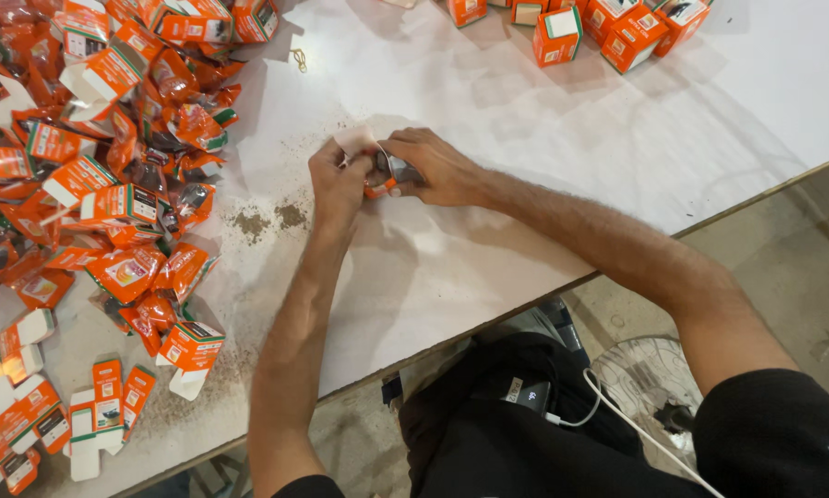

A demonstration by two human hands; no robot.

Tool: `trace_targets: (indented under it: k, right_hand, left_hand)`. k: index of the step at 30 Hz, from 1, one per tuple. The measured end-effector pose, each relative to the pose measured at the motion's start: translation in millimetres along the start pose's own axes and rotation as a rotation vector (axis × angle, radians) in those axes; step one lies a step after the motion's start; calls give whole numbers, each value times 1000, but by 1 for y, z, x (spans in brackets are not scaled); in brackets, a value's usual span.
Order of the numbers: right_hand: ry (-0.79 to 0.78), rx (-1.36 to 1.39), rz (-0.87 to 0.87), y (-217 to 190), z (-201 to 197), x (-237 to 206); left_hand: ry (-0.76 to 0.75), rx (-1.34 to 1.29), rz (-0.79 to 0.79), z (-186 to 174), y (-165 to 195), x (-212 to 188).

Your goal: The person picks flat orange cardboard boxes one at a time from a pile on the table, folds the flaps and sides to form each box, and places the finished boxes in a stack on the table.

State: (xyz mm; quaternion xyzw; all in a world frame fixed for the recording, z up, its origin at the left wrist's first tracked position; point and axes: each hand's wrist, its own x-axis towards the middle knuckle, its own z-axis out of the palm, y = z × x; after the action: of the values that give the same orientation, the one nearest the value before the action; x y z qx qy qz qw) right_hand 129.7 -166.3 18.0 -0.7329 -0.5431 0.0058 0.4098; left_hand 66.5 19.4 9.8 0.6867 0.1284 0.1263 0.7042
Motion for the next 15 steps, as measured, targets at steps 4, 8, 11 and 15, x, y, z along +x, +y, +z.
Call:
trace_targets:
  k: [4, 8, 11, 15]
  right_hand:
    - [19, -35, -15, 0, 0, 0]
    - [-39, -38, 95, -5, -3, 1]
    - [15, 56, 108, -10, -4, 0]
    - [68, 136, 146, -16, -4, -3]
  left_hand:
    - [2, 45, 166, 0, -5, 6]
    - [-100, 113, 115, -9, 8, -20]
    - [-123, 105, 202, -12, 15, -37]
    - [59, 205, 86, -2, 13, -33]
